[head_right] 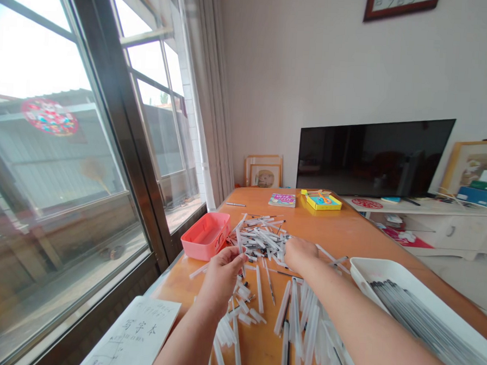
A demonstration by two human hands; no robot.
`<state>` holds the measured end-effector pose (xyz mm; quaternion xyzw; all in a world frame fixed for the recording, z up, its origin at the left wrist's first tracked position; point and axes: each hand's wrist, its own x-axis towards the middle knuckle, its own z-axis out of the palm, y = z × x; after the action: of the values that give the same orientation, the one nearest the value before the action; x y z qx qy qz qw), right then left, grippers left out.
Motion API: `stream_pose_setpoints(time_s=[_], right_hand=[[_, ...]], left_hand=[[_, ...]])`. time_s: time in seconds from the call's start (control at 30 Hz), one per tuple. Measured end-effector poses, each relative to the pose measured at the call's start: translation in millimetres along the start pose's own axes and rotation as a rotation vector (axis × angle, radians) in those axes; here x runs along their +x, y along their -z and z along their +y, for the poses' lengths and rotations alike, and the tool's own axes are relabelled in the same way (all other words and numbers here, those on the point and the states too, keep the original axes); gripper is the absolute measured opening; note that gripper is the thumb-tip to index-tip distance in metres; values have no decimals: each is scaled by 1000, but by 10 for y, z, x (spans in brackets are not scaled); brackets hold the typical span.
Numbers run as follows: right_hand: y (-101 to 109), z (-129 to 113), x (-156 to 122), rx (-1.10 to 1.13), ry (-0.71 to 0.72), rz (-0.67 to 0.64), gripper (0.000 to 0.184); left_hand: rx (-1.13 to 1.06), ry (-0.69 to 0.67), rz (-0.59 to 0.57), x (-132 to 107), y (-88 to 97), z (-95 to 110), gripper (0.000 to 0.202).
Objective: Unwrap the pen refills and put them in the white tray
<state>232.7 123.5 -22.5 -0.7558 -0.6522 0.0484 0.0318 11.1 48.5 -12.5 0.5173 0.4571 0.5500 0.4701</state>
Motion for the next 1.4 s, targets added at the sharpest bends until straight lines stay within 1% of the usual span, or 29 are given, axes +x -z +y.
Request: stream_pose_setpoints(time_s=[0.13, 0.23, 0.33, 0.4, 0.47, 0.57, 0.63, 0.7, 0.73, 0.77, 0.8, 0.93, 1.13, 1.27, 1.4], right_hand=[[-29, -7, 13, 19, -39, 23, 24], [-8, 2, 2, 77, -56, 35, 21], [54, 37, -43, 191, -33, 47, 12], [118, 71, -113, 308, 4, 48, 6], [192, 104, -233, 455, 44, 38, 8], [311, 147, -505, 682, 111, -3, 21], [382, 173, -726, 891, 149, -55, 26], [434, 194, -946, 1235, 148, -155, 25], [450, 202, -1047, 1364, 136, -192, 24], [458, 207, -1139, 1457, 123, -217, 23], [458, 211, -1220, 1501, 113, -227, 22], [393, 223, -1412, 1543, 103, -237, 19], [239, 260, -1423, 1536, 107, -229, 16], [198, 258, -1416, 1542, 69, -179, 15], [263, 294, -1409, 1581, 81, -141, 14]], left_hand=[[37, -21, -8, -12, -8, -20, 21], [48, -27, -19, -14, -11, -34, 20], [45, -24, -24, -7, -13, -45, 19], [39, -31, -35, -8, -22, -44, 19], [31, -36, -52, -24, -44, -30, 19], [-9, -14, -111, -87, -114, 23, 17], [-56, 14, -196, -153, -182, 78, 18], [-107, 26, -293, -232, -257, 143, 19], [-133, 24, -333, -272, -293, 176, 20], [-159, 18, -368, -311, -325, 208, 21], [-183, 14, -402, -347, -354, 238, 23], [-244, 26, -503, -442, -426, 304, 32], [-178, 9, -560, -465, -468, 254, 32], [-163, -13, -562, -463, -499, 212, 32], [-78, -43, -522, -424, -489, 161, 30]])
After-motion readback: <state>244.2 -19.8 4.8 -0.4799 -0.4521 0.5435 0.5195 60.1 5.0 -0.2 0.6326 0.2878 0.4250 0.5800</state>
